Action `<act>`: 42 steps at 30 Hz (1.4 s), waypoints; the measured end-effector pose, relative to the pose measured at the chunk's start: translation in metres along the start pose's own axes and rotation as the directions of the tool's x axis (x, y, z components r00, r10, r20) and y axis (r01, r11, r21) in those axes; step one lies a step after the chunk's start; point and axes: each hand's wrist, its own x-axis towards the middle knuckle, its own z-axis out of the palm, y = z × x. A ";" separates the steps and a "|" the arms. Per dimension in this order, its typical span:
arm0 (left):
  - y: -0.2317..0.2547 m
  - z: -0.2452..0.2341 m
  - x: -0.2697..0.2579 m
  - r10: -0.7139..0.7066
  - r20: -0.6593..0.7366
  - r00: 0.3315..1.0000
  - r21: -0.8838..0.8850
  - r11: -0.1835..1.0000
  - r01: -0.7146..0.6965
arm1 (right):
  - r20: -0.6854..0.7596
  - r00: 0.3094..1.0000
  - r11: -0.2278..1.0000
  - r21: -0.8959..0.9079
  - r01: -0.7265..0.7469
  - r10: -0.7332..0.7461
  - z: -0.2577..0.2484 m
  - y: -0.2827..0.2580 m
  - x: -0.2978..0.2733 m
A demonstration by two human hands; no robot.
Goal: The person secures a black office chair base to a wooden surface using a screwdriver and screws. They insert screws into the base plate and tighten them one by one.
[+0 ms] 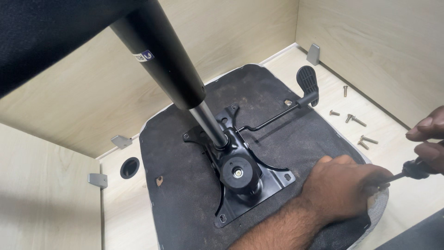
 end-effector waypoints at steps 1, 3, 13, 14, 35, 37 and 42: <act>0.001 0.001 -0.001 -0.011 -0.007 1.000 0.015 1.000 0.011 | -0.012 1.000 1.000 0.008 0.023 -0.023 0.005 -0.012 -0.004; 0.003 0.002 0.001 -0.025 -0.021 0.999 0.004 1.000 0.025 | -0.036 0.998 0.998 -0.002 0.057 -0.057 0.017 -0.038 -0.009; 0.004 -0.007 0.002 -0.008 -0.013 1.000 -0.066 0.998 0.007 | -0.078 0.988 0.988 -0.093 0.125 -0.133 0.061 -0.118 -0.019; 0.004 -0.008 0.000 0.003 -0.014 1.000 -0.065 0.998 -0.004 | -0.075 0.988 0.987 -0.097 0.131 -0.138 0.062 -0.121 -0.018; 0.004 -0.011 -0.003 -0.002 -0.009 1.000 -0.084 0.996 0.002 | -0.112 0.986 0.956 -0.278 0.091 -0.127 0.076 -0.149 -0.017; 0.004 -0.008 -0.003 0.016 -0.057 0.998 -0.044 0.999 -0.018 | -0.105 0.986 0.947 -0.305 0.095 -0.133 0.074 -0.148 -0.015; 0.002 0.003 -0.001 -0.009 -0.085 0.996 -0.026 1.000 0.006 | -0.068 0.987 0.959 -0.255 0.123 -0.145 0.073 -0.150 -0.010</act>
